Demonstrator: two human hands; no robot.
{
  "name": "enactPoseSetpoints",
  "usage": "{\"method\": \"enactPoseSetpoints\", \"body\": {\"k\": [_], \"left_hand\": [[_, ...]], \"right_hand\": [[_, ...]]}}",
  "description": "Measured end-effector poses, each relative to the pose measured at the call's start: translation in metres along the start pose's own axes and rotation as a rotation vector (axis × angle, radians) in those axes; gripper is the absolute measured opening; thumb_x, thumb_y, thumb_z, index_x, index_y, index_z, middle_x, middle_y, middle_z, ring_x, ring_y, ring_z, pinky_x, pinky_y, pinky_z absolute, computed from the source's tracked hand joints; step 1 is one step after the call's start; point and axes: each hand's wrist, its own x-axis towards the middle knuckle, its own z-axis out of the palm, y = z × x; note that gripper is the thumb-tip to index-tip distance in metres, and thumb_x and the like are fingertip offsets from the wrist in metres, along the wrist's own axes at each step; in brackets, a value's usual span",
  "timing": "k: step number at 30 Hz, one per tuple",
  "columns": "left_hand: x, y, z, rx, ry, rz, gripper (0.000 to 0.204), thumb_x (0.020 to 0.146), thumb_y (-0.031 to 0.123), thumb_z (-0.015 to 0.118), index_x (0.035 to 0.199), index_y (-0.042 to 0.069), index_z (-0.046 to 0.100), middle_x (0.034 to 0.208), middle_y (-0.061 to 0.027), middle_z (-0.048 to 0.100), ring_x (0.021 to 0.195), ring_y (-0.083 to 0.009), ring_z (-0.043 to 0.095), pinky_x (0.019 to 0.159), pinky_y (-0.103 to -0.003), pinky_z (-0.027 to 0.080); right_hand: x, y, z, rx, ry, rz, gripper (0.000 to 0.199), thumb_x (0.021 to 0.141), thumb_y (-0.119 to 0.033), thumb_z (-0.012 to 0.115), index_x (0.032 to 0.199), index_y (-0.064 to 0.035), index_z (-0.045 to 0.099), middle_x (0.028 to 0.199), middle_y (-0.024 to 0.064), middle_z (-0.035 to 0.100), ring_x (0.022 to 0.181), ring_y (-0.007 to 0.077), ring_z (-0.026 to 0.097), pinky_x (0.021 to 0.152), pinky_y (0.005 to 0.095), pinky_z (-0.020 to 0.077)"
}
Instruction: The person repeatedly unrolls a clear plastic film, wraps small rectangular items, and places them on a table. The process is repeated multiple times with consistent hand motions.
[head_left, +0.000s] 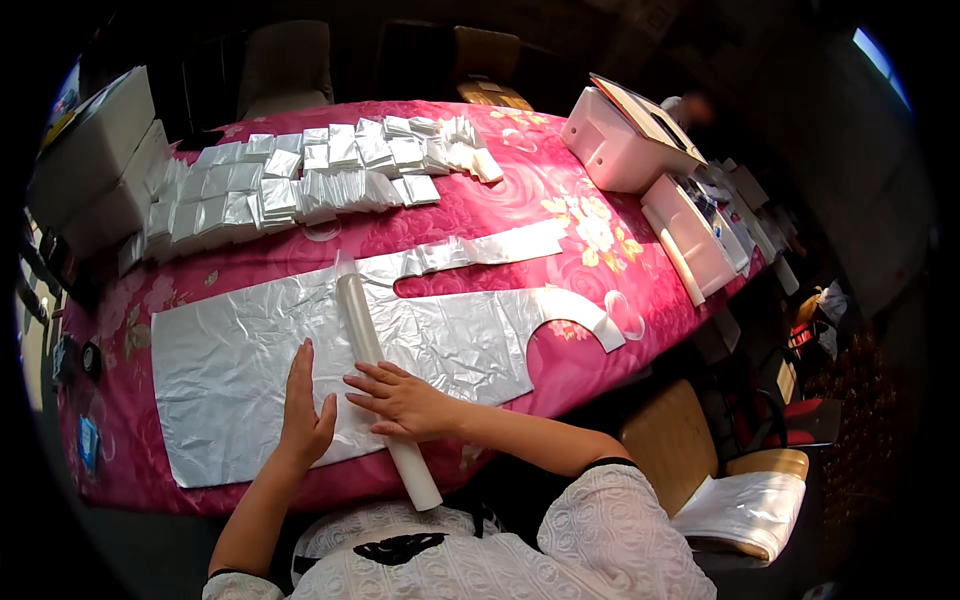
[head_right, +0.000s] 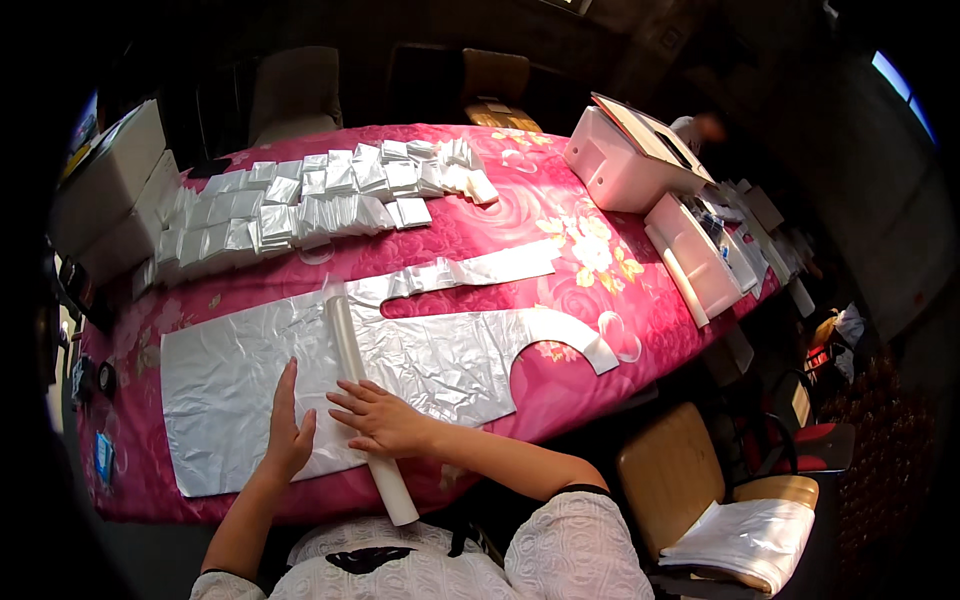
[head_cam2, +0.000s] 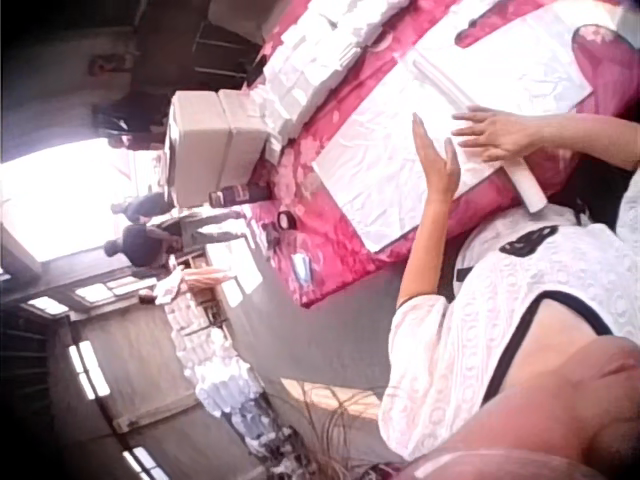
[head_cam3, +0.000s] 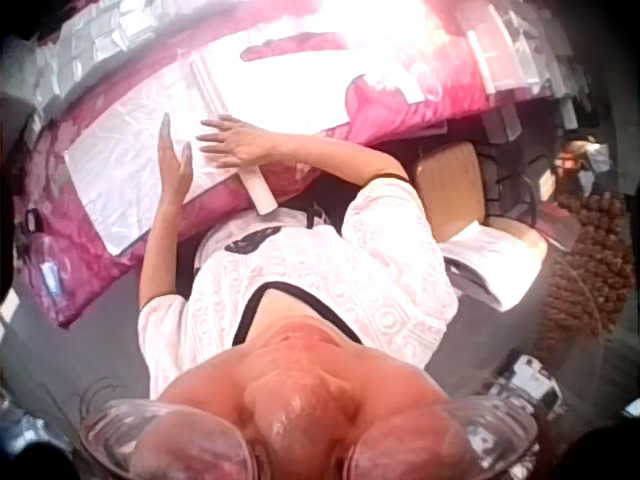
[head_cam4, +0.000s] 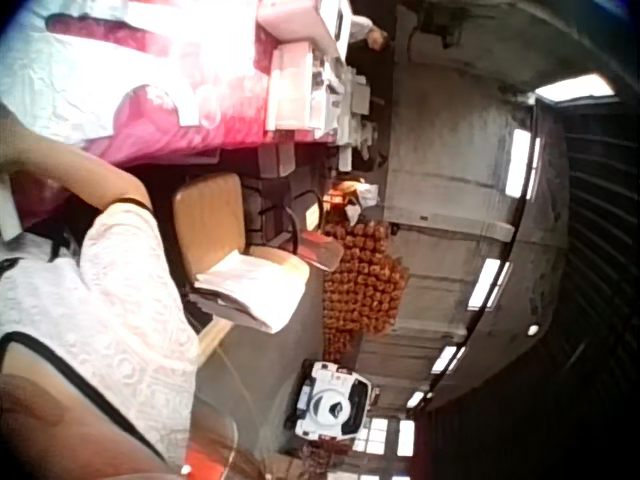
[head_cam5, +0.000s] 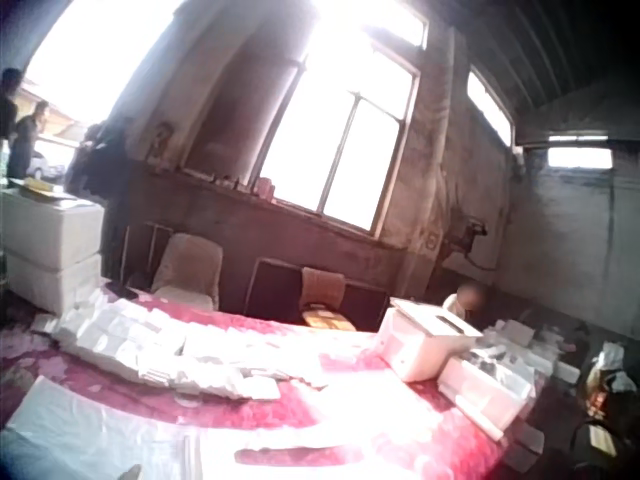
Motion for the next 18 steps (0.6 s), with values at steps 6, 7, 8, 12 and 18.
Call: {"method": "enactPoseSetpoints", "body": {"k": [6, 7, 8, 12, 18], "left_hand": [[-0.059, -0.017, -0.079, -0.329, 0.263, -0.363, 0.050, 0.089, 0.017, 0.036, 0.135, -0.001, 0.028, 0.140, -0.0141, 0.032, 0.129, -0.0257, 0.030, 0.106, -0.037, 0.022], [-0.076, -0.020, -0.091, -0.353, 0.283, -0.391, 0.049, 0.091, 0.020, 0.034, 0.135, -0.001, 0.030, 0.139, -0.0130, 0.033, 0.128, -0.0248, 0.031, 0.105, -0.037, 0.022], [-0.095, -0.018, -0.104, -0.328, 0.301, -0.425, 0.048, 0.091, 0.018, 0.034, 0.135, -0.001, 0.030, 0.138, -0.0134, 0.034, 0.127, -0.0242, 0.033, 0.105, -0.036, 0.023], [-0.154, -0.004, -0.128, -0.279, 0.334, -0.520, 0.046, 0.090, 0.013, 0.035, 0.133, -0.002, 0.033, 0.134, -0.0138, 0.037, 0.122, -0.0227, 0.039, 0.103, -0.033, 0.027], [-0.177, 0.012, -0.121, -0.265, 0.348, -0.600, 0.047, 0.088, 0.008, 0.039, 0.134, -0.001, 0.033, 0.132, -0.0159, 0.038, 0.120, -0.0241, 0.042, 0.101, -0.035, 0.032]], "right_hand": [[0.095, -0.089, 0.008, 0.609, -0.121, -0.354, 0.036, 0.087, -0.026, 0.051, 0.114, -0.0019, 0.055, 0.114, 0.0167, 0.056, 0.112, 0.0324, 0.049, 0.095, 0.0411, 0.0372], [0.099, -0.087, 0.003, 0.608, -0.045, -0.328, 0.034, 0.086, -0.024, 0.052, 0.112, -0.0024, 0.056, 0.112, 0.0164, 0.057, 0.111, 0.0324, 0.049, 0.095, 0.0409, 0.0372], [0.103, -0.084, -0.003, 0.609, 0.023, -0.305, 0.031, 0.085, -0.021, 0.054, 0.110, -0.0029, 0.057, 0.111, 0.0161, 0.058, 0.111, 0.0324, 0.049, 0.095, 0.0407, 0.0373], [0.100, -0.038, 0.000, 0.125, 0.070, -0.170, 0.049, 0.084, -0.033, 0.054, 0.125, -0.0075, 0.046, 0.131, 0.0137, 0.044, 0.123, 0.0306, 0.038, 0.102, 0.0434, 0.0298], [0.149, -0.046, 0.047, -0.017, -0.109, -0.391, 0.067, 0.085, -0.053, 0.042, 0.137, -0.0121, 0.031, 0.144, 0.0127, 0.024, 0.134, 0.0309, 0.021, 0.109, 0.0452, 0.0151]]}}
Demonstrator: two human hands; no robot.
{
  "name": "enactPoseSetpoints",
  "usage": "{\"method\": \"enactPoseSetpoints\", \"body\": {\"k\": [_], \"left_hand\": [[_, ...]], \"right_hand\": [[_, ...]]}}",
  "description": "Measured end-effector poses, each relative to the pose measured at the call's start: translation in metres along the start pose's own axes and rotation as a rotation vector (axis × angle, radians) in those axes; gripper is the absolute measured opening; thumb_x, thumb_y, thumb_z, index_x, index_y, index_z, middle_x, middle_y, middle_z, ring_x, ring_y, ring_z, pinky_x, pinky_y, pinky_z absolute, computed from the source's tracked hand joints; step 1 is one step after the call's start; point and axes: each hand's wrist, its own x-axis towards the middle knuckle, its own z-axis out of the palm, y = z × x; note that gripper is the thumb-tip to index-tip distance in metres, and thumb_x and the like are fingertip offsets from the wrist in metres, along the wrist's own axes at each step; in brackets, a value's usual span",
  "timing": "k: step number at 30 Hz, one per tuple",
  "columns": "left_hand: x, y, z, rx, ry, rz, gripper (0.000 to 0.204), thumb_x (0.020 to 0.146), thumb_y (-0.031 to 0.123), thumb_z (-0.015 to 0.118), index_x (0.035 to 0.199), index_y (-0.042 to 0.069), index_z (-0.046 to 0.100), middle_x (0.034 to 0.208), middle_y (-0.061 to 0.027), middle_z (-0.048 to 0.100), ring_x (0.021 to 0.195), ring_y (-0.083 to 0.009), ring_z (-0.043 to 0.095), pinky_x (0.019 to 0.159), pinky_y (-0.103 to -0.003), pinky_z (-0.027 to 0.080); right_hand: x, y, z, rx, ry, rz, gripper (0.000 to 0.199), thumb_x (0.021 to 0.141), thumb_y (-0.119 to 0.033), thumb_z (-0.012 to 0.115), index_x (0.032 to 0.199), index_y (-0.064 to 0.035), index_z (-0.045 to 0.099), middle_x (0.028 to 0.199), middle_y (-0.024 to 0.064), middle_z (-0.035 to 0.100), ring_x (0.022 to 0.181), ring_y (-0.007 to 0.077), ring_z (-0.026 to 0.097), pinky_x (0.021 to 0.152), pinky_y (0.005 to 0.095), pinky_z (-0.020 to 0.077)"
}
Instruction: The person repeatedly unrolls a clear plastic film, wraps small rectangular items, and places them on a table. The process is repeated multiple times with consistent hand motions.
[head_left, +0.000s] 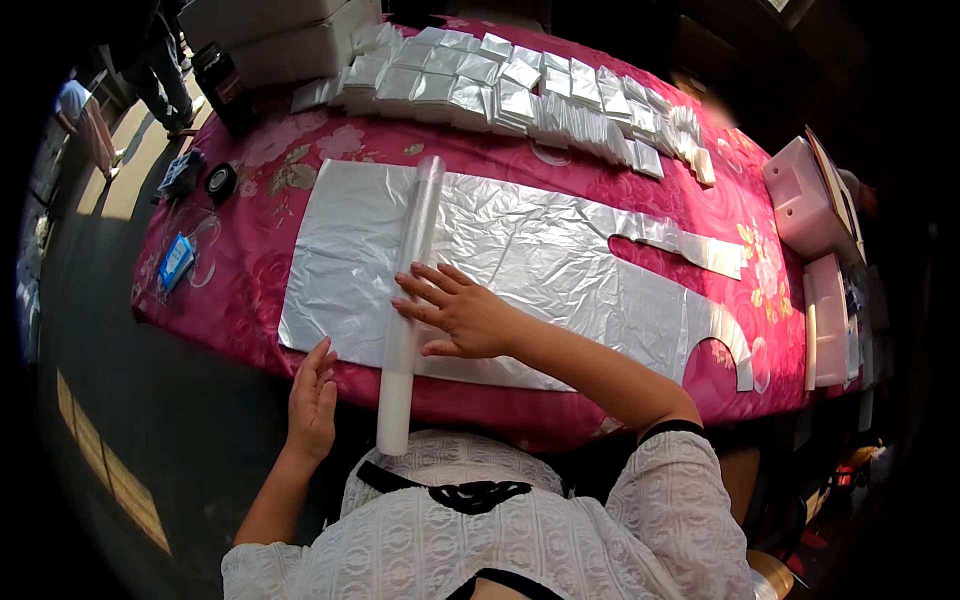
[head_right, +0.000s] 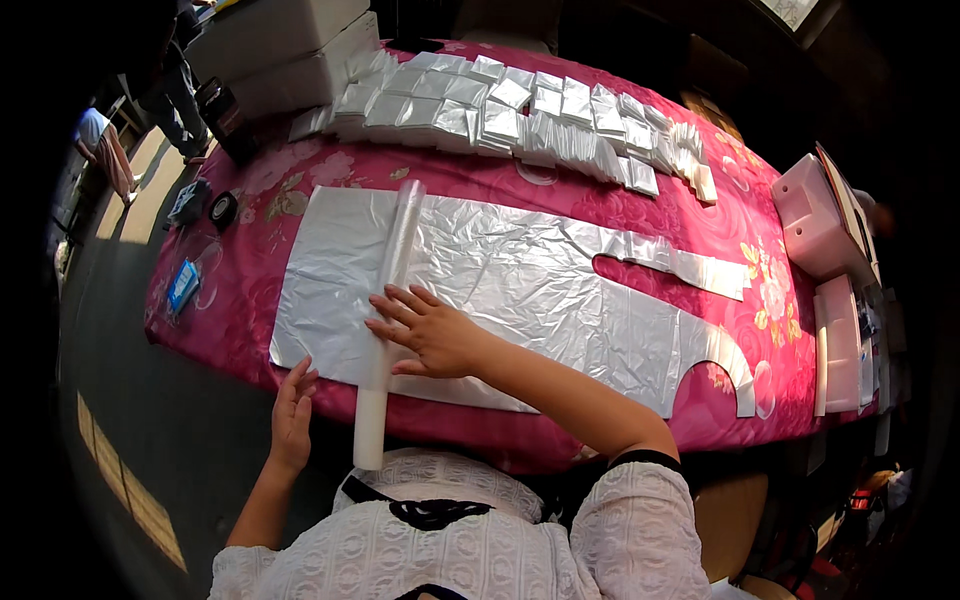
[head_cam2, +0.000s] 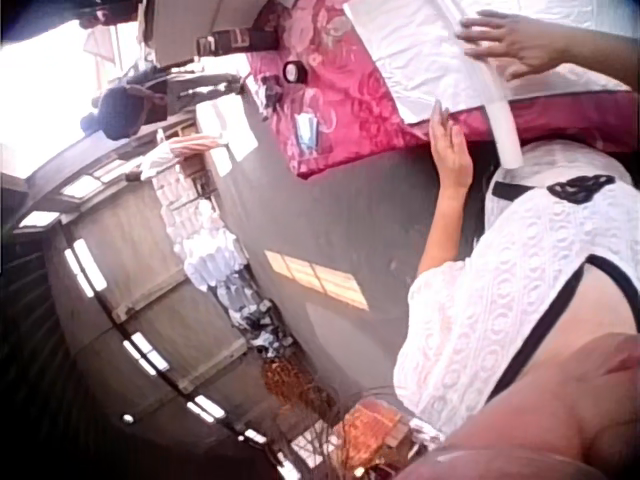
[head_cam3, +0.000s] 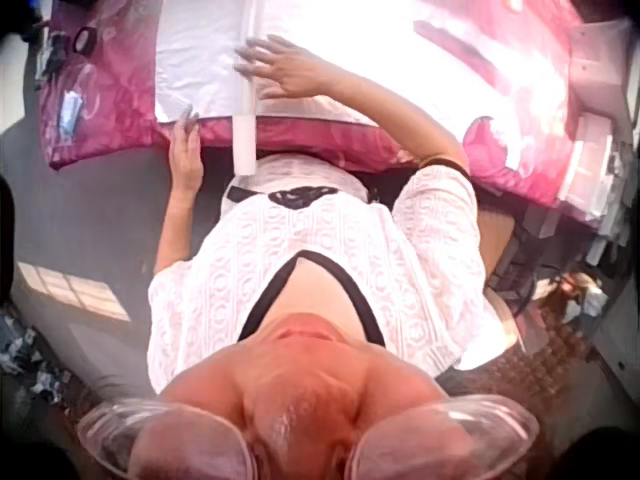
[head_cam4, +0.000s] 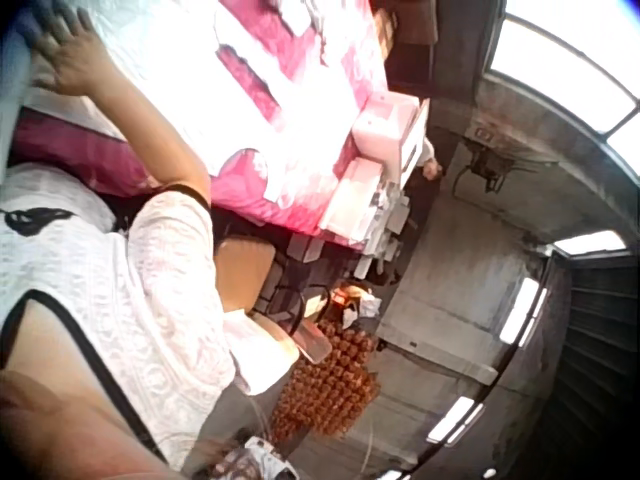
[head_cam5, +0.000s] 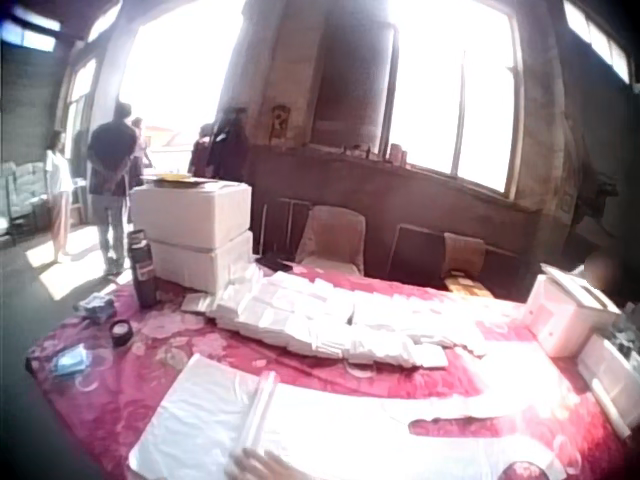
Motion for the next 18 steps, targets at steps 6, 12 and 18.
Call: {"method": "enactPoseSetpoints", "body": {"k": [6, 12, 18], "left_hand": [[-0.013, 0.001, 0.000, 0.334, 0.036, -0.013, 0.055, 0.081, 0.012, 0.055, 0.129, -0.003, 0.033, 0.120, -0.0195, 0.044, 0.108, -0.0283, 0.048, 0.090, -0.037, 0.040], [-0.013, -0.002, -0.006, 0.537, 0.081, -0.267, 0.076, 0.066, 0.010, 0.074, 0.128, -0.004, 0.032, 0.109, -0.0180, 0.048, 0.095, -0.0290, 0.053, 0.083, -0.036, 0.044], [-0.026, -0.019, 0.001, -0.353, 0.145, -0.336, 0.064, 0.070, -0.001, 0.070, 0.125, -0.003, 0.038, 0.108, -0.0100, 0.054, 0.092, -0.0162, 0.057, 0.079, -0.029, 0.049]], "right_hand": [[0.105, -0.016, 0.024, 0.079, -0.030, -0.032, 0.062, 0.082, -0.048, 0.047, 0.128, -0.0067, 0.045, 0.138, 0.0138, 0.036, 0.132, 0.0306, 0.024, 0.109, 0.0451, 0.0145], [0.163, -0.055, 0.058, 0.044, 0.178, 0.228, 0.055, 0.080, -0.031, 0.052, 0.126, -0.0018, 0.045, 0.136, 0.0205, 0.036, 0.135, 0.0322, 0.017, 0.109, 0.0455, 0.0101], [0.147, -0.073, 0.057, 0.461, 0.590, 0.663, 0.073, 0.073, -0.015, 0.052, 0.137, 0.0012, 0.021, 0.142, 0.0261, 0.018, 0.135, 0.0371, 0.007, 0.109, 0.0460, 0.0078]]}}
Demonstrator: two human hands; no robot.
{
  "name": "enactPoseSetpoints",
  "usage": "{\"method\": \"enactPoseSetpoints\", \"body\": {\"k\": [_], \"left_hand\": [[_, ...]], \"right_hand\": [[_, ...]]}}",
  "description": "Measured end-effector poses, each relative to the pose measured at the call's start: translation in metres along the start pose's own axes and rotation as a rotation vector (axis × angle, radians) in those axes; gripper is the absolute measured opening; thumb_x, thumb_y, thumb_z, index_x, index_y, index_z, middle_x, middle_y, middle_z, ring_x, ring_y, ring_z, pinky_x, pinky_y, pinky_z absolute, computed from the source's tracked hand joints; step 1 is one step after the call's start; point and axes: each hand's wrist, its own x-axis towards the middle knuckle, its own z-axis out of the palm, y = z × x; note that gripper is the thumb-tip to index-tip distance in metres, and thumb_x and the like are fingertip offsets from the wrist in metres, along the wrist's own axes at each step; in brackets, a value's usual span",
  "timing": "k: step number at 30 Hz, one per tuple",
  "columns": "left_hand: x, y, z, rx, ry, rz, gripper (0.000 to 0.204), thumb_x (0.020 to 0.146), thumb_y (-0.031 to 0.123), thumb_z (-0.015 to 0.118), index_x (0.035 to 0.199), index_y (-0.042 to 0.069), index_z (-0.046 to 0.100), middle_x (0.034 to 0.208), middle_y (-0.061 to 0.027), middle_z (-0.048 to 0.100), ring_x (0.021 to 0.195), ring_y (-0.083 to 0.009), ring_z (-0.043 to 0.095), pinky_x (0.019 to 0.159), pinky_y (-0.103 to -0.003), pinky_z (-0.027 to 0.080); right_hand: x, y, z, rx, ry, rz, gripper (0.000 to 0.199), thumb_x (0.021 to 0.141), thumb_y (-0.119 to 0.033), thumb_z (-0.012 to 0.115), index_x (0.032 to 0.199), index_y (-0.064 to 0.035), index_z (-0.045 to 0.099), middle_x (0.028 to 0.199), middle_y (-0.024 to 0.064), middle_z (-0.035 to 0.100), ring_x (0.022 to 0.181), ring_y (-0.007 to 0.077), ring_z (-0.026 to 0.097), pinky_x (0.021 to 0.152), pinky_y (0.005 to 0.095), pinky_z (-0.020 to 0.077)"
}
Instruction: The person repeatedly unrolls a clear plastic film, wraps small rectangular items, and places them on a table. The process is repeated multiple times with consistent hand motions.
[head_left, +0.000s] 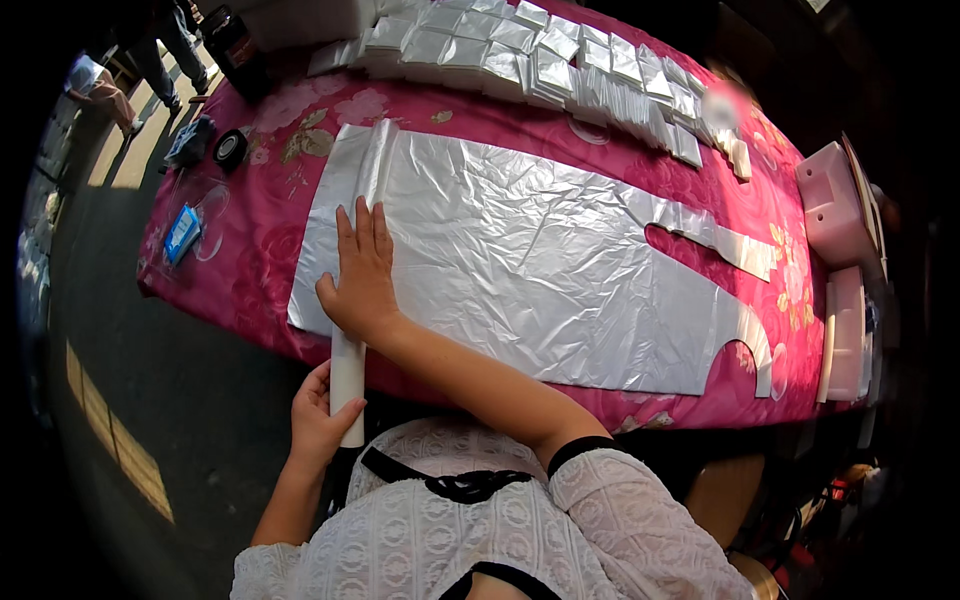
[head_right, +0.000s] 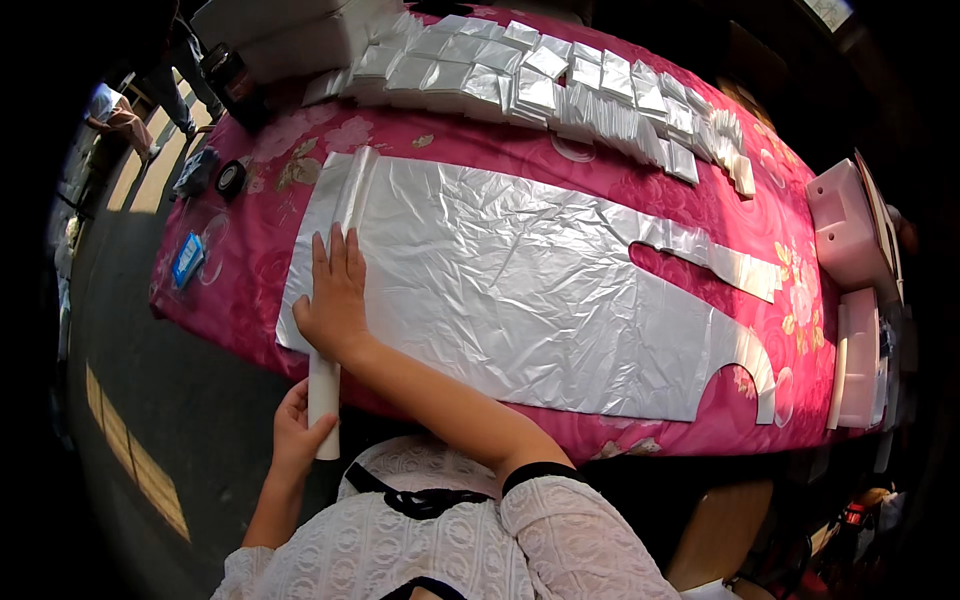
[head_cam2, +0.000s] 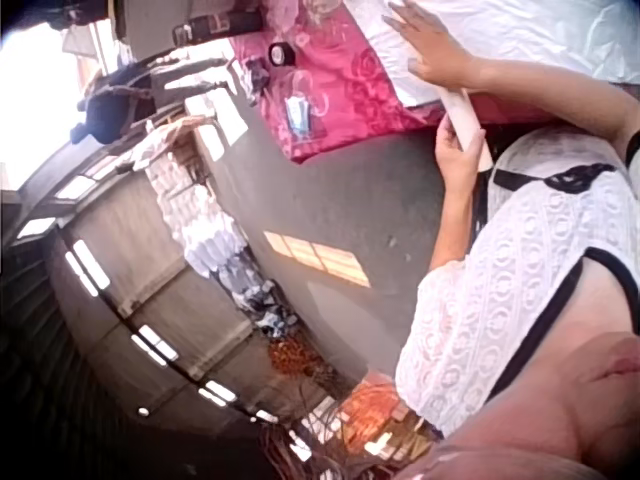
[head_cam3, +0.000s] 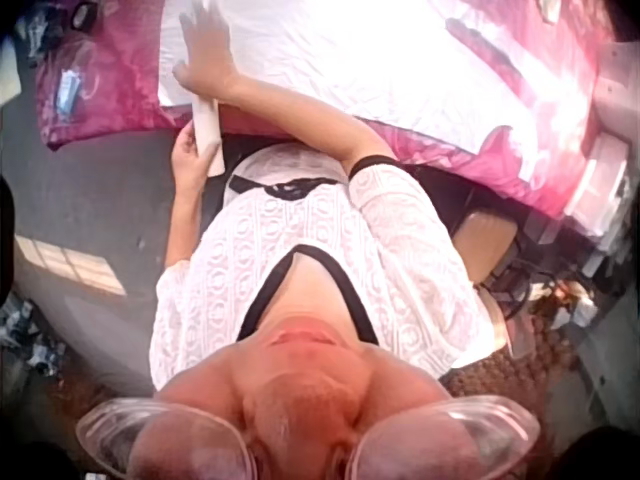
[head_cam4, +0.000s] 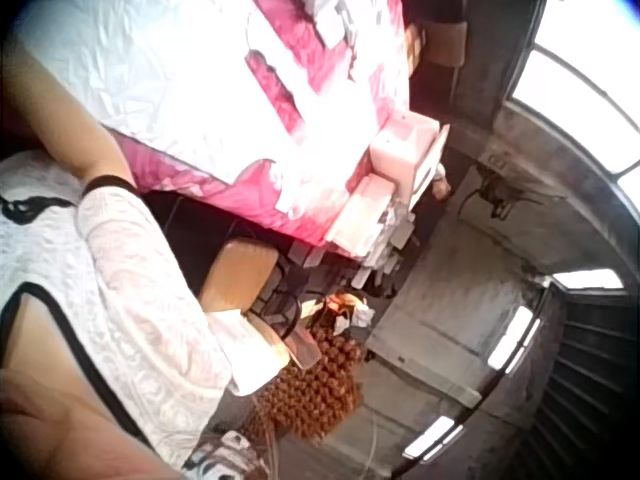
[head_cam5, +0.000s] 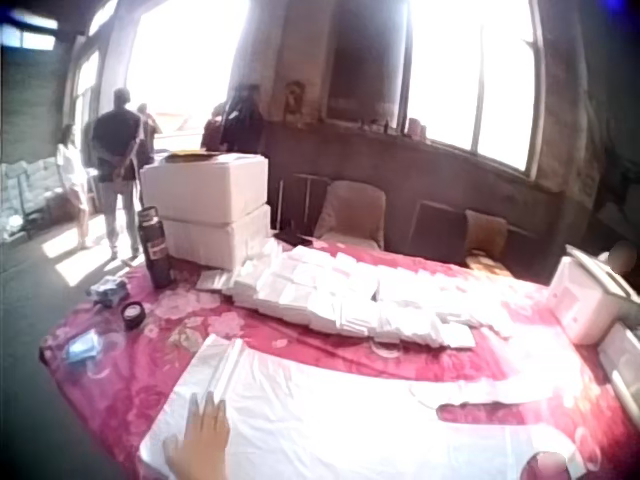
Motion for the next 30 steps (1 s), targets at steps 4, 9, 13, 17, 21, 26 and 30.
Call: {"method": "enactPoseSetpoints", "body": {"k": [4, 9, 13, 17, 21, 26, 30], "left_hand": [[-0.001, 0.020, 0.021, -0.213, -0.200, -0.051, 0.057, 0.073, 0.009, 0.070, 0.122, -0.004, 0.042, 0.107, -0.0123, 0.056, 0.093, -0.0189, 0.058, 0.074, -0.031, 0.053], [0.005, 0.036, 0.053, -0.434, -0.571, -0.095, 0.070, 0.067, 0.031, 0.077, 0.118, -0.006, 0.046, 0.104, -0.0172, 0.056, 0.081, -0.0198, 0.061, 0.065, -0.031, 0.054], [0.024, 0.031, 0.086, -0.898, -0.959, -0.210, 0.079, 0.076, 0.029, 0.066, 0.133, -0.006, 0.022, 0.115, -0.0194, 0.050, 0.083, -0.0219, 0.059, 0.061, -0.037, 0.053], [0.037, 0.031, 0.101, -0.988, -1.112, -0.427, 0.078, 0.075, 0.035, 0.057, 0.134, -0.006, 0.025, 0.108, -0.0216, 0.054, 0.072, -0.0229, 0.058, 0.056, -0.037, 0.051], [0.037, 0.057, 0.127, -0.146, -0.771, 0.009, 0.073, 0.069, 0.038, 0.068, 0.124, -0.002, 0.041, 0.091, -0.0135, 0.058, 0.070, -0.0172, 0.058, 0.058, -0.031, 0.051], [0.022, 0.066, 0.140, 0.175, -0.693, -0.089, 0.062, 0.070, 0.025, 0.072, 0.119, 0.000, 0.045, 0.085, -0.0062, 0.058, 0.070, -0.0132, 0.058, 0.064, -0.029, 0.050], [0.014, 0.073, 0.132, -0.224, -1.053, -0.362, 0.069, 0.070, 0.024, 0.072, 0.125, -0.003, 0.040, 0.084, -0.0061, 0.058, 0.071, -0.0140, 0.059, 0.067, -0.029, 0.050]], "right_hand": [[-0.002, 0.008, -0.036, 0.617, 0.141, 0.269, 0.087, 0.073, -0.015, 0.054, 0.140, 0.0011, 0.001, 0.140, 0.0270, 0.019, 0.132, 0.0362, 0.016, 0.106, 0.0439, 0.0176], [0.001, 0.018, -0.114, 1.480, -0.198, 0.201, 0.103, 0.072, -0.043, 0.066, 0.141, -0.0043, -0.001, 0.135, 0.0200, 0.030, 0.125, 0.0271, 0.033, 0.099, 0.0369, 0.0315], [-0.002, 0.012, -0.171, 1.706, -0.443, -0.055, 0.097, 0.069, -0.059, 0.064, 0.138, -0.0057, 0.022, 0.128, 0.0157, 0.045, 0.112, 0.0256, 0.051, 0.092, 0.0369, 0.0427], [-0.013, 0.014, -0.203, 1.621, -0.285, -0.054, 0.066, 0.077, -0.045, 0.063, 0.121, -0.0013, 0.039, 0.098, 0.0120, 0.061, 0.094, 0.0228, 0.060, 0.085, 0.0361, 0.0469], [-0.026, 0.021, -0.221, 1.283, -0.055, 0.218, 0.050, 0.077, -0.040, 0.066, 0.104, -0.0021, 0.048, 0.083, 0.0089, 0.061, 0.081, 0.0181, 0.060, 0.077, 0.0337, 0.0478], [-0.042, 0.034, -0.214, 1.245, 0.141, 0.288, 0.058, 0.077, -0.041, 0.065, 0.111, 0.0012, 0.044, 0.080, 0.0074, 0.060, 0.082, 0.0179, 0.059, 0.078, 0.0316, 0.0465], [-0.052, 0.026, -0.217, 1.557, 0.047, 0.176, 0.058, 0.081, -0.040, 0.061, 0.116, 0.0014, 0.039, 0.081, 0.0075, 0.060, 0.082, 0.0200, 0.059, 0.079, 0.0324, 0.0477]]}}
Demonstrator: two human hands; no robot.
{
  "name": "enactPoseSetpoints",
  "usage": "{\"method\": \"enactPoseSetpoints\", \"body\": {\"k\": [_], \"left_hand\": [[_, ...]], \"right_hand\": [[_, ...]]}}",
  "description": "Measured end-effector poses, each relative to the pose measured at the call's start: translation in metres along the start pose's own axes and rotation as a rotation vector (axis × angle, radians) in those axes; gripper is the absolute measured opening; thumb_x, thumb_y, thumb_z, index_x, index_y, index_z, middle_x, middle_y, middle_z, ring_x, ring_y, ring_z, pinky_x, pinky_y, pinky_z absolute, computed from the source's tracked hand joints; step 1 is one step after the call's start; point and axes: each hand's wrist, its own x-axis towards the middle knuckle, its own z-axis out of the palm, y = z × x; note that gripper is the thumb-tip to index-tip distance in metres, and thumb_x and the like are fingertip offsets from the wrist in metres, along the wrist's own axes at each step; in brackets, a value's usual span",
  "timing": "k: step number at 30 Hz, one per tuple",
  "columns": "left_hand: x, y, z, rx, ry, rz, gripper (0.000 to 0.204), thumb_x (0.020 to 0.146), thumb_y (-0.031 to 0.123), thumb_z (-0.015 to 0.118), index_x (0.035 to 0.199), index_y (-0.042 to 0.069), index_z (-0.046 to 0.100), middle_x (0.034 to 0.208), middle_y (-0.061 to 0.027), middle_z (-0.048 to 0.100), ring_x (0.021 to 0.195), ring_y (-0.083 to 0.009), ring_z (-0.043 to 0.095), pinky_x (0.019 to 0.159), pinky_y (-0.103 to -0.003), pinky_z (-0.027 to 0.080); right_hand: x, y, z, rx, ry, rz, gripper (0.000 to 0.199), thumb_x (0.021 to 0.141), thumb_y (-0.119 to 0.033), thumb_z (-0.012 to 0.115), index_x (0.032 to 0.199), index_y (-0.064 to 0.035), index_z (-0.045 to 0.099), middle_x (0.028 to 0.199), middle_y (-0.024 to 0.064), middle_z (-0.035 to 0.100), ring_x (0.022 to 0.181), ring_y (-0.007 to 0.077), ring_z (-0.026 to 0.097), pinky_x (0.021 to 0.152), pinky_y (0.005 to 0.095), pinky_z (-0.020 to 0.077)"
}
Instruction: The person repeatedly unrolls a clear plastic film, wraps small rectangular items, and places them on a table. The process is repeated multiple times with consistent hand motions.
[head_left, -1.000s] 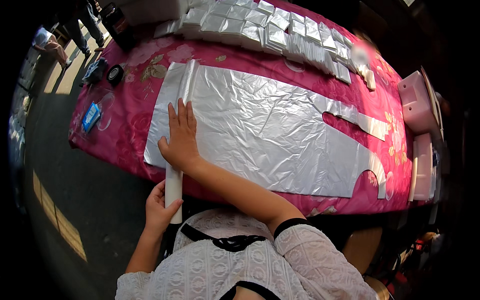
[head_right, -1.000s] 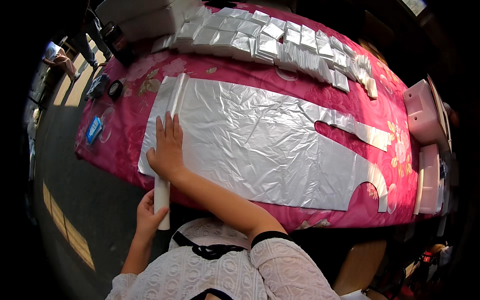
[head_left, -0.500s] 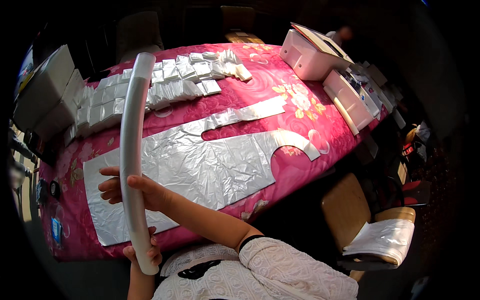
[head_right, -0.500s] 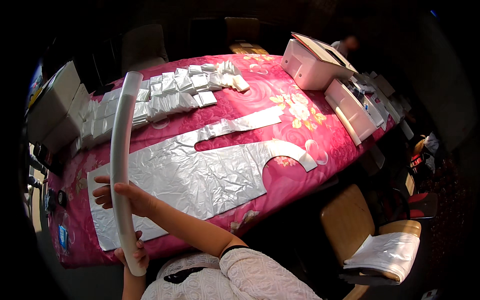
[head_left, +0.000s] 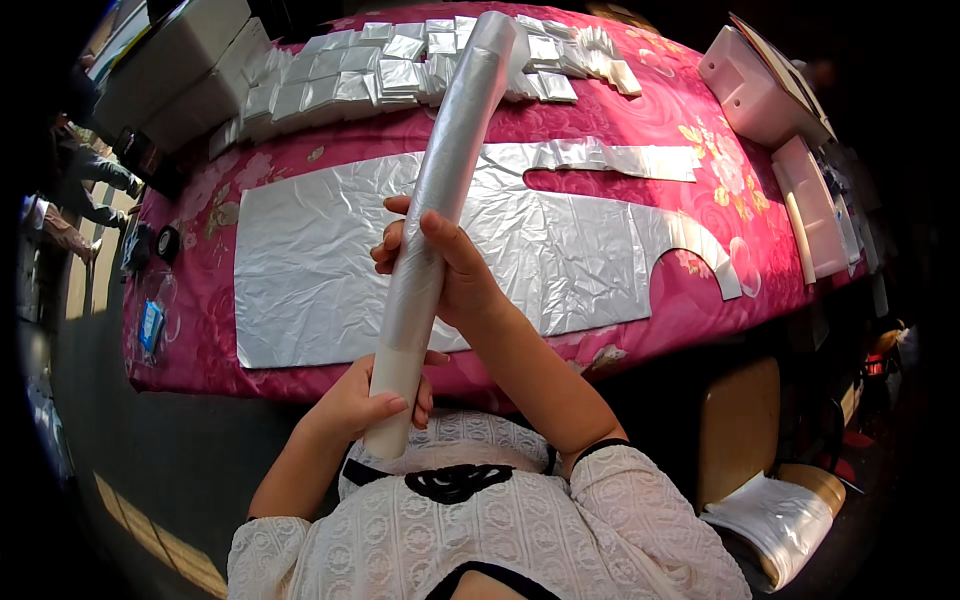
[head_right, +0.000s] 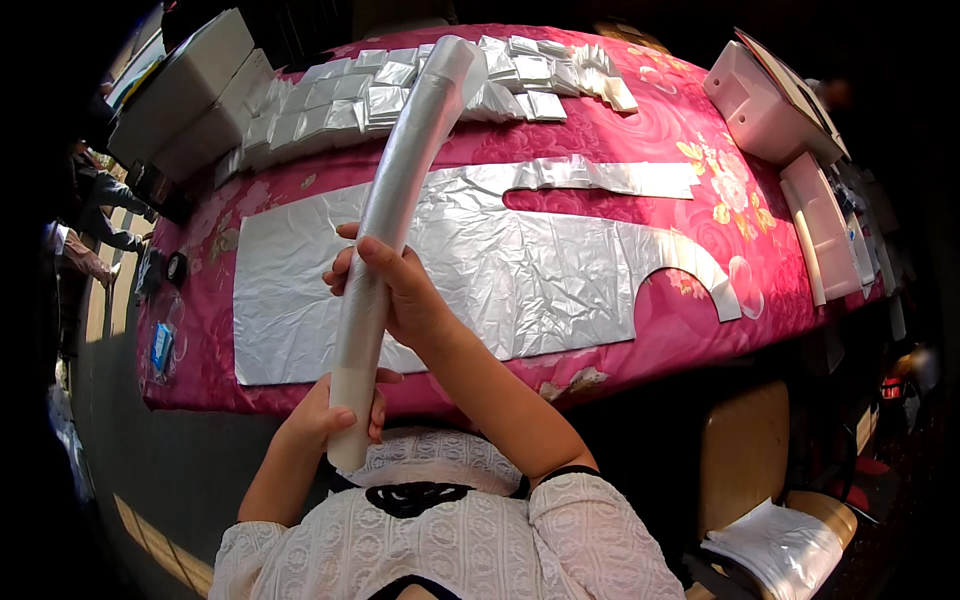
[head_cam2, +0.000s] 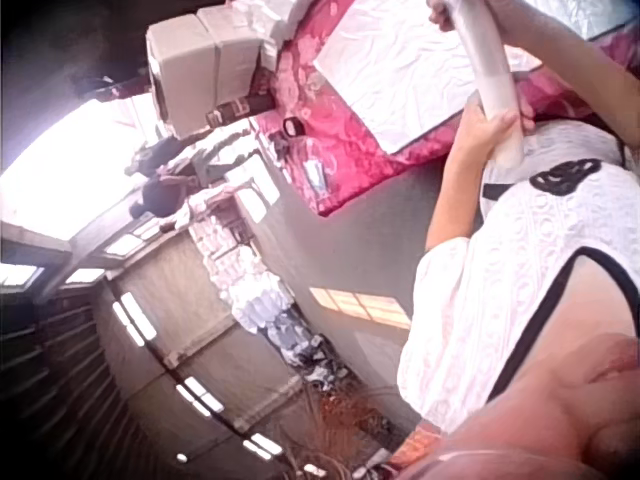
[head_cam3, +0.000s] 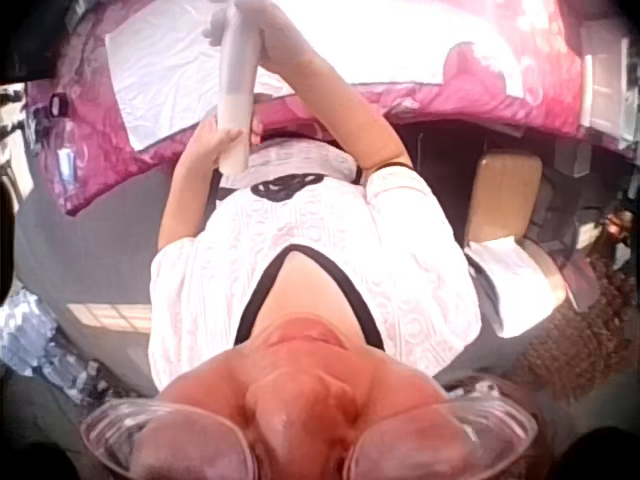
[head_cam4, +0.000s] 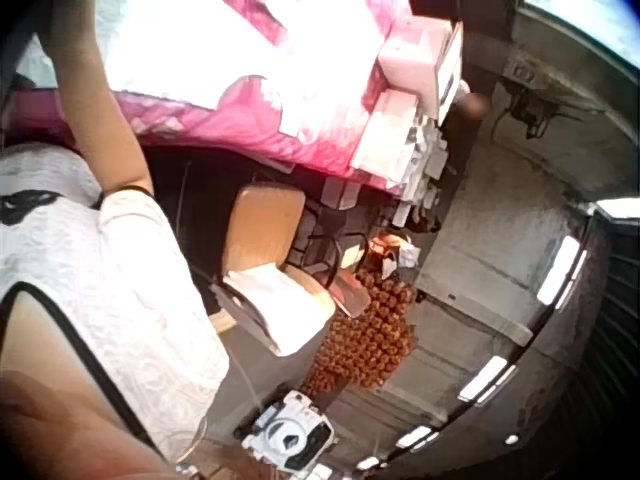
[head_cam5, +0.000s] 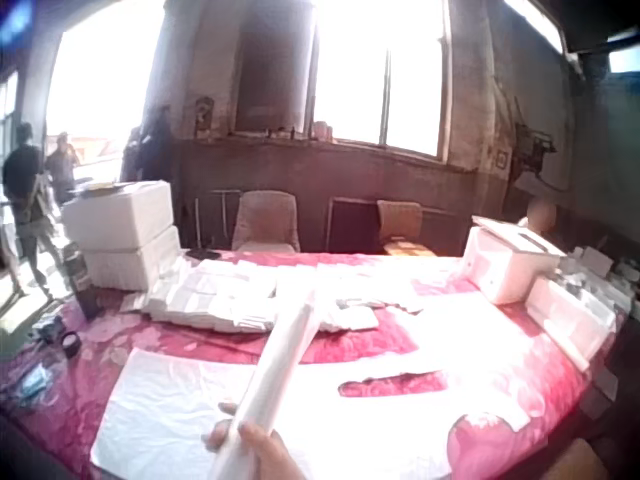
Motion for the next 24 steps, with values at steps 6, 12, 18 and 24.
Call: {"method": "enactPoseSetpoints", "body": {"k": [6, 12, 18, 24], "left_hand": [[0.005, 0.001, 0.004, 0.472, 0.385, 0.027, 0.050, 0.070, 0.017, 0.067, 0.112, -0.001, 0.046, 0.084, -0.0058, 0.057, 0.074, -0.0133, 0.058, 0.066, -0.029, 0.049], [-0.004, 0.001, 0.002, 0.091, 0.152, 0.050, 0.045, 0.069, 0.020, 0.066, 0.104, 0.000, 0.046, 0.084, -0.0062, 0.055, 0.069, -0.0129, 0.056, 0.064, -0.030, 0.050], [-0.005, -0.006, -0.006, 0.049, 0.110, 0.029, 0.057, 0.071, 0.025, 0.063, 0.117, -0.001, 0.040, 0.087, -0.0077, 0.055, 0.070, -0.0144, 0.057, 0.065, -0.030, 0.050], [0.015, -0.013, -0.013, 0.350, 0.426, 0.275, 0.067, 0.080, 0.029, 0.052, 0.134, -0.003, 0.027, 0.092, -0.0105, 0.056, 0.076, -0.0160, 0.056, 0.071, -0.029, 0.047]], "right_hand": [[0.000, 0.004, 0.000, -0.253, 0.137, 0.097, 0.059, 0.076, -0.040, 0.065, 0.111, 0.0004, 0.041, 0.078, 0.0072, 0.058, 0.077, 0.0174, 0.059, 0.071, 0.0294, 0.0474], [-0.009, 0.012, 0.010, -0.224, 0.083, 0.136, 0.059, 0.076, -0.043, 0.064, 0.109, -0.0005, 0.041, 0.079, 0.0074, 0.057, 0.076, 0.0167, 0.058, 0.069, 0.0282, 0.0475], [-0.012, 0.015, 0.013, -0.271, 0.134, 0.173, 0.056, 0.075, -0.041, 0.066, 0.107, -0.0005, 0.042, 0.079, 0.0077, 0.057, 0.075, 0.0162, 0.058, 0.067, 0.0282, 0.0480], [-0.022, 0.030, 0.008, -0.525, 0.316, 0.113, 0.045, 0.078, -0.029, 0.068, 0.103, 0.0018, 0.047, 0.084, 0.0089, 0.057, 0.077, 0.0142, 0.057, 0.068, 0.0278, 0.0470]]}}
